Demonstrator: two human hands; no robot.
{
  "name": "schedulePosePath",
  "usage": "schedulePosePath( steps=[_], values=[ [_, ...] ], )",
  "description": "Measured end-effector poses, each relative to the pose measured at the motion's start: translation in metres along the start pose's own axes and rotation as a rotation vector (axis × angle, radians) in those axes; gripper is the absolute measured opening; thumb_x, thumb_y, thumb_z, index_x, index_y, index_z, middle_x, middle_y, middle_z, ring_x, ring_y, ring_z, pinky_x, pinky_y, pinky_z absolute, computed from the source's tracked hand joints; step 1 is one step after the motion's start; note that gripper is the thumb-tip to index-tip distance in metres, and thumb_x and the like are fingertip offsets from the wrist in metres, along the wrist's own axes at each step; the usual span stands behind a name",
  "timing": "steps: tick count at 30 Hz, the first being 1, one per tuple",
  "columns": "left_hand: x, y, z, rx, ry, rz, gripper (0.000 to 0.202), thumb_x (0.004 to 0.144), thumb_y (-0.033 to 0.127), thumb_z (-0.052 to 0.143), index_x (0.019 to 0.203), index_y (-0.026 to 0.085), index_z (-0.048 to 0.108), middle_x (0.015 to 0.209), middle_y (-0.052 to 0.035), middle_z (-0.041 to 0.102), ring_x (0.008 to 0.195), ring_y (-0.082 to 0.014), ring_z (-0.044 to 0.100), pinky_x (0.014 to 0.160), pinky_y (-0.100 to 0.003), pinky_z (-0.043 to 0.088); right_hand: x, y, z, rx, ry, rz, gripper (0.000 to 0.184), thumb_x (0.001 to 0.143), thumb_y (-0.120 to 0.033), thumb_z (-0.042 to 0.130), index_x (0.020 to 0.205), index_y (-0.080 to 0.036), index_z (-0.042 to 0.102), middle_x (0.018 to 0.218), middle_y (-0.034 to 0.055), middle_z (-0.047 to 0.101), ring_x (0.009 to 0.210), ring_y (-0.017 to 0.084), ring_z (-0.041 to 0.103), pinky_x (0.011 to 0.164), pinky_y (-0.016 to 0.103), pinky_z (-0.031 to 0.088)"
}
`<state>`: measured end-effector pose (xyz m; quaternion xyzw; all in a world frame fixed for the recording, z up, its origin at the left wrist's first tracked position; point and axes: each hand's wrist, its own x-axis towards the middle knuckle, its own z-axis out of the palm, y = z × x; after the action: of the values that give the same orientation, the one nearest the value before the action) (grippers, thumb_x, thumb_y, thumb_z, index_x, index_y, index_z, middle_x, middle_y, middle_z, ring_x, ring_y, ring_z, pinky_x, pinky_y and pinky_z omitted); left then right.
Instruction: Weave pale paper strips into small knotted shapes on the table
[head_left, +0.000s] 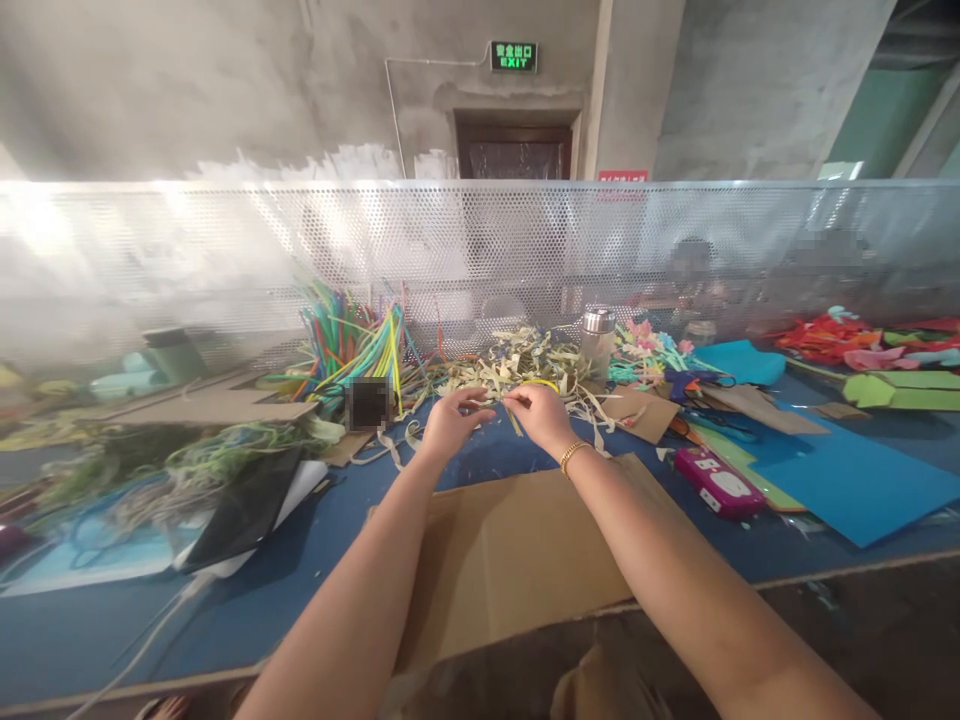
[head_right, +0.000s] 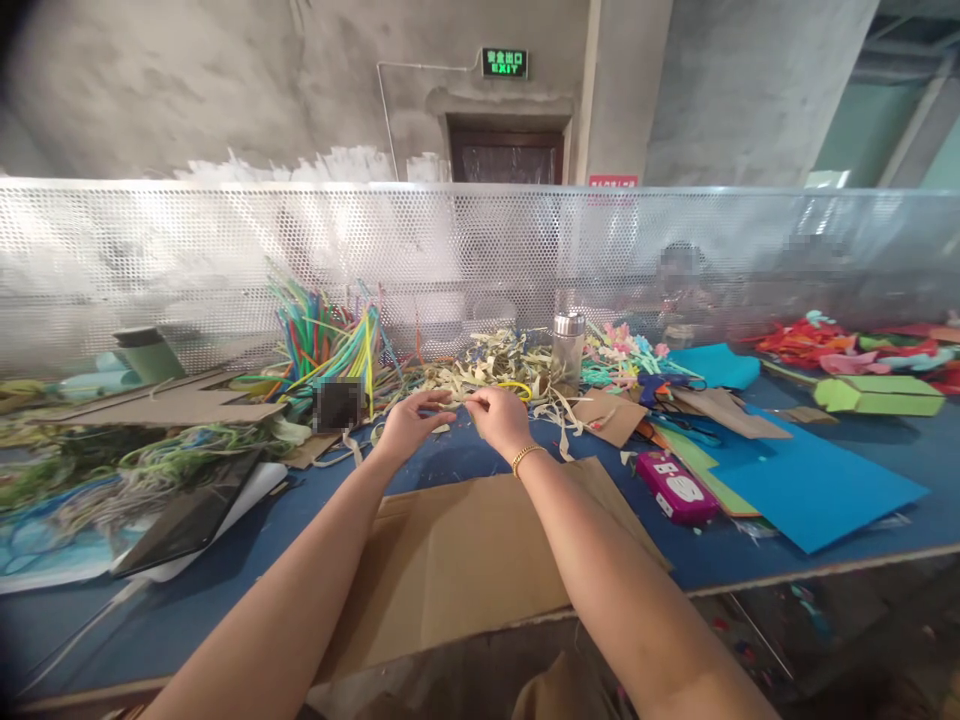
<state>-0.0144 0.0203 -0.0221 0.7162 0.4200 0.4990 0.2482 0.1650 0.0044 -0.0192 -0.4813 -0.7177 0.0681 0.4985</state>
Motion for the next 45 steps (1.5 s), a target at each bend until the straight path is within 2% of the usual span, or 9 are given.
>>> schedulePosePath(
  steps=[3,8,12,18,22,29,35,40,45],
  values=[
    [0.0,0.0,-0.002,0.064,0.065,0.095,0.049,0.064,0.041,0.076,0.109,0.026,0.066,0.11,-0.0067,0.065,0.093,-0.0212,0.061,0.075,-0.031,0.046,0.0,-0.001,-0.004,-0.126,0.057,-0.042,0.011,0.082,-0.025,0.06,0.079,-0.021,0.07,0.083,0.0039,0.071,0.078,0.017,0.064,0.072,0.027,0.045],
    [-0.002,0.005,0.005,0.048,0.042,0.169,0.03,0.074,0.039,0.068,0.1,0.024,0.07,0.102,-0.0061,0.068,0.094,-0.0217,0.061,0.082,-0.034,0.046,-0.002,-0.01,-0.01,-0.272,0.092,-0.176,0.011,0.082,-0.024,0.06,0.077,-0.021,0.07,0.078,0.0035,0.07,0.077,0.017,0.062,0.074,0.028,0.041],
    [-0.003,0.006,0.012,-0.032,0.039,0.111,0.027,0.072,0.033,0.068,0.097,0.022,0.07,0.096,-0.0047,0.071,0.086,-0.0202,0.063,0.077,-0.031,0.046,-0.003,-0.017,-0.007,-0.279,0.068,-0.24,0.013,0.083,-0.028,0.061,0.076,-0.021,0.069,0.075,0.0027,0.069,0.075,0.017,0.061,0.074,0.029,0.04],
    [-0.004,0.008,0.009,-0.236,0.113,-0.029,0.027,0.065,0.034,0.074,0.087,0.018,0.069,0.078,-0.0006,0.068,0.065,-0.0137,0.057,0.062,-0.026,0.045,-0.002,-0.014,-0.003,-0.175,0.035,-0.253,0.016,0.087,-0.026,0.056,0.086,-0.022,0.071,0.085,0.0038,0.072,0.081,0.017,0.063,0.076,0.028,0.042],
    [-0.004,0.01,0.012,-0.398,0.046,-0.078,0.033,0.059,0.033,0.079,0.084,0.017,0.066,0.081,-0.0018,0.068,0.068,-0.014,0.059,0.064,-0.026,0.046,-0.002,-0.015,-0.004,-0.194,0.06,-0.26,0.016,0.086,-0.026,0.057,0.083,-0.022,0.072,0.082,0.0041,0.071,0.078,0.017,0.063,0.076,0.029,0.043],
    [-0.003,0.011,0.012,-0.551,0.023,-0.074,0.022,0.064,0.031,0.076,0.077,0.017,0.065,0.079,-0.0022,0.068,0.077,-0.0148,0.062,0.077,-0.028,0.046,-0.002,-0.02,-0.005,-0.127,0.059,-0.26,0.015,0.086,-0.026,0.056,0.086,-0.023,0.071,0.085,0.0018,0.072,0.079,0.017,0.064,0.075,0.029,0.044],
    [-0.003,0.012,0.015,-0.582,-0.005,-0.076,0.029,0.064,0.03,0.076,0.086,0.018,0.061,0.075,-0.0002,0.067,0.07,-0.0135,0.06,0.07,-0.026,0.045,-0.003,-0.018,-0.004,-0.047,0.088,-0.197,0.011,0.084,-0.024,0.058,0.082,-0.022,0.069,0.082,0.0009,0.072,0.076,0.016,0.064,0.073,0.028,0.044],
    [-0.003,0.006,0.016,-0.436,0.011,-0.15,0.037,0.059,0.033,0.078,0.086,0.019,0.058,0.078,-0.0017,0.067,0.072,-0.0155,0.061,0.067,-0.027,0.044,-0.002,-0.016,-0.005,-0.102,0.068,-0.21,0.01,0.083,-0.022,0.058,0.081,-0.022,0.068,0.085,0.0022,0.072,0.081,0.017,0.064,0.078,0.029,0.043],
    [-0.002,0.004,0.011,-0.18,0.089,-0.029,0.03,0.064,0.037,0.074,0.086,0.019,0.062,0.087,-0.0043,0.068,0.077,-0.0174,0.061,0.065,-0.026,0.042,-0.003,-0.015,-0.006,-0.162,0.061,-0.155,0.011,0.084,-0.023,0.058,0.081,-0.022,0.069,0.084,0.0021,0.072,0.081,0.017,0.063,0.079,0.029,0.042]
  ],
)
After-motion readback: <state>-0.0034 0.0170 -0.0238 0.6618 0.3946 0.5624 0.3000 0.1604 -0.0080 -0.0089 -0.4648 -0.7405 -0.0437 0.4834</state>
